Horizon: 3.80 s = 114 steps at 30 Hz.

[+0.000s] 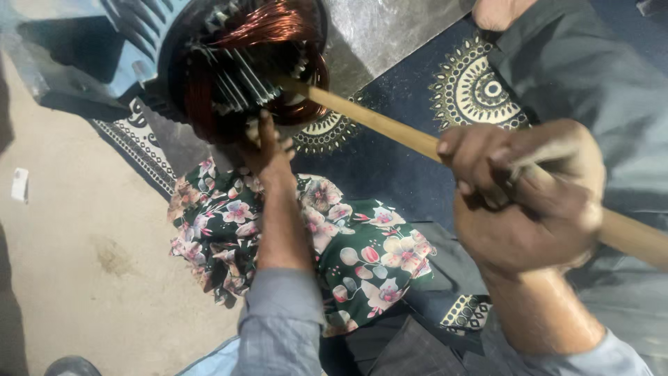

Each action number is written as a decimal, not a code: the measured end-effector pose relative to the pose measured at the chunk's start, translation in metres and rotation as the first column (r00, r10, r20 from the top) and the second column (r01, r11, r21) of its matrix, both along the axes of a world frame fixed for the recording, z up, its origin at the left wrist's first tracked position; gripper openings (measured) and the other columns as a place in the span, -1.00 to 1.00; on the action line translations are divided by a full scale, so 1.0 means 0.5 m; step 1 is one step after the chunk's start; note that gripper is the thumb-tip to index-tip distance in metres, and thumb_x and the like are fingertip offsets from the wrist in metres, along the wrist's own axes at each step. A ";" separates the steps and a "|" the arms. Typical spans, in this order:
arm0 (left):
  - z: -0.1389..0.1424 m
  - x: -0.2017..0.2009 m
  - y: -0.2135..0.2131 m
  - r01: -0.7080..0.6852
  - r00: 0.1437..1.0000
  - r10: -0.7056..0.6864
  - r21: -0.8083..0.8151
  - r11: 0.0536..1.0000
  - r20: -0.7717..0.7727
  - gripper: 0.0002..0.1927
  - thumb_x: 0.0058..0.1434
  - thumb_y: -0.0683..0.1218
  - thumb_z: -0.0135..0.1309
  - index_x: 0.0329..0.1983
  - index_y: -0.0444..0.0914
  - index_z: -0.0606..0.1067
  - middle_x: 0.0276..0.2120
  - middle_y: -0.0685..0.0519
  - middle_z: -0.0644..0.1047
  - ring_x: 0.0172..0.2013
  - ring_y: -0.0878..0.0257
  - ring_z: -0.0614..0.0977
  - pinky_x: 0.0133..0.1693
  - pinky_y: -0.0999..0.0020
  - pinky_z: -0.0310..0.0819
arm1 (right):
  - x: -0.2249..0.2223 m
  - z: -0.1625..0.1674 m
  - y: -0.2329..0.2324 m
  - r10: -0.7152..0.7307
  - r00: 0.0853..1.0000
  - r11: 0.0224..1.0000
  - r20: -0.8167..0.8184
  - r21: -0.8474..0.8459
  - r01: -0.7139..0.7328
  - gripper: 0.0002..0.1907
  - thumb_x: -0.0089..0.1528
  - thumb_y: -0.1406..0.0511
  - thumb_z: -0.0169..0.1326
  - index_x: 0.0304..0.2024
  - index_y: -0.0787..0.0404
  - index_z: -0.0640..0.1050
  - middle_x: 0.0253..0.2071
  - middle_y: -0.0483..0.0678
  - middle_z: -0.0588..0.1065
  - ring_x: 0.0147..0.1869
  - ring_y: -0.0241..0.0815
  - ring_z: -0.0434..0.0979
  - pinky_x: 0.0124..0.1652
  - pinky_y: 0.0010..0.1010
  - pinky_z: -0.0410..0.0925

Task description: The person sits on the floor next to an electric motor stator with copper windings. They spread a floral cloth over their lap, tuck cloth around the windings, and use a long wooden rod to press and lever the copper coils into position inside the stator, steadying the coils with the other hand.

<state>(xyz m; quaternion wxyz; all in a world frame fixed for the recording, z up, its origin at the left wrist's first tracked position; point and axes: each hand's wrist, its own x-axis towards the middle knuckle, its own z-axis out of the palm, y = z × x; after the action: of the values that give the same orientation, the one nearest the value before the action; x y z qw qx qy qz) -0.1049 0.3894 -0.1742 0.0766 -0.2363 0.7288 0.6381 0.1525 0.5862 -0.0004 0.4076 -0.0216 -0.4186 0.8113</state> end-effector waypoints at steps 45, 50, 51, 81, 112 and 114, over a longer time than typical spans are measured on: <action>0.274 0.195 0.125 0.434 0.083 -0.809 -0.710 0.555 -0.582 -0.69 0.30 -0.10 0.05 -0.57 -0.26 0.41 -0.52 -0.01 0.41 -0.36 -0.01 0.46 -0.02 0.08 0.32 | 0.228 -0.048 -0.029 0.181 0.983 0.983 0.038 0.029 -0.182 -0.76 0.35 0.25 0.04 -0.10 0.34 0.53 -0.46 -0.01 0.40 -0.30 -0.10 0.38 0.06 0.04 0.25; 0.288 0.165 0.115 0.410 0.053 -0.814 -0.730 0.546 -0.579 -0.69 0.29 -0.07 0.06 -0.57 -0.27 0.44 -0.53 -0.02 0.42 -0.35 -0.01 0.46 -0.06 0.07 0.29 | 0.172 0.008 -0.057 0.077 0.997 0.991 0.031 0.108 -0.080 -0.76 0.33 0.23 0.03 -0.13 0.32 0.51 -0.44 0.03 0.45 -0.32 -0.13 0.42 0.03 0.02 0.28; 0.286 0.149 0.113 0.403 0.042 -0.816 -0.738 0.542 -0.577 -0.68 0.29 -0.06 0.05 -0.56 -0.28 0.44 -0.52 -0.03 0.43 -0.34 -0.02 0.46 -0.06 0.06 0.28 | 0.154 0.016 -0.063 0.070 0.997 0.991 0.030 0.109 -0.073 -0.76 0.34 0.23 0.04 -0.13 0.33 0.50 -0.44 0.04 0.44 -0.31 -0.13 0.42 0.04 0.01 0.28; 0.261 0.181 0.042 0.521 0.135 -0.756 -0.603 0.604 -0.641 -0.65 0.30 -0.04 0.03 -0.61 -0.23 0.43 -0.59 0.02 0.39 -0.41 0.06 0.42 -0.04 0.10 0.30 | 0.129 0.070 -0.111 0.100 0.994 0.912 0.035 0.397 -0.106 -0.80 0.11 0.34 0.05 -0.33 0.41 0.51 -0.51 0.10 0.46 -0.42 -0.06 0.48 -0.08 0.14 0.42; 0.271 0.154 0.040 0.501 0.084 -0.770 -0.641 0.581 -0.633 -0.66 0.26 -0.06 0.08 -0.62 -0.26 0.42 -0.57 -0.02 0.41 -0.41 0.00 0.44 -0.14 0.09 0.31 | 0.130 0.037 -0.108 0.151 0.989 0.851 0.010 0.508 -0.134 -0.74 0.19 0.28 0.02 -0.25 0.42 0.52 -0.42 0.09 0.47 -0.33 -0.03 0.52 0.00 0.11 0.43; 0.274 0.144 0.036 0.516 0.112 -0.786 -0.640 0.569 -0.608 -0.65 0.24 -0.07 0.10 -0.66 -0.26 0.41 -0.62 -0.01 0.39 -0.46 0.02 0.41 -0.14 0.09 0.32 | 0.128 0.040 -0.110 0.138 0.990 0.855 -0.006 0.506 -0.116 -0.72 0.19 0.26 0.02 -0.24 0.41 0.52 -0.41 0.09 0.48 -0.32 -0.02 0.54 -0.02 0.10 0.44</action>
<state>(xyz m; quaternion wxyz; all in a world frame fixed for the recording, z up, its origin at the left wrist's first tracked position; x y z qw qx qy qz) -0.0329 0.4075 -0.0370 -0.0549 0.4567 0.7640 0.4524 0.2167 0.5310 0.0198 0.3535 0.1306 -0.6079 0.6989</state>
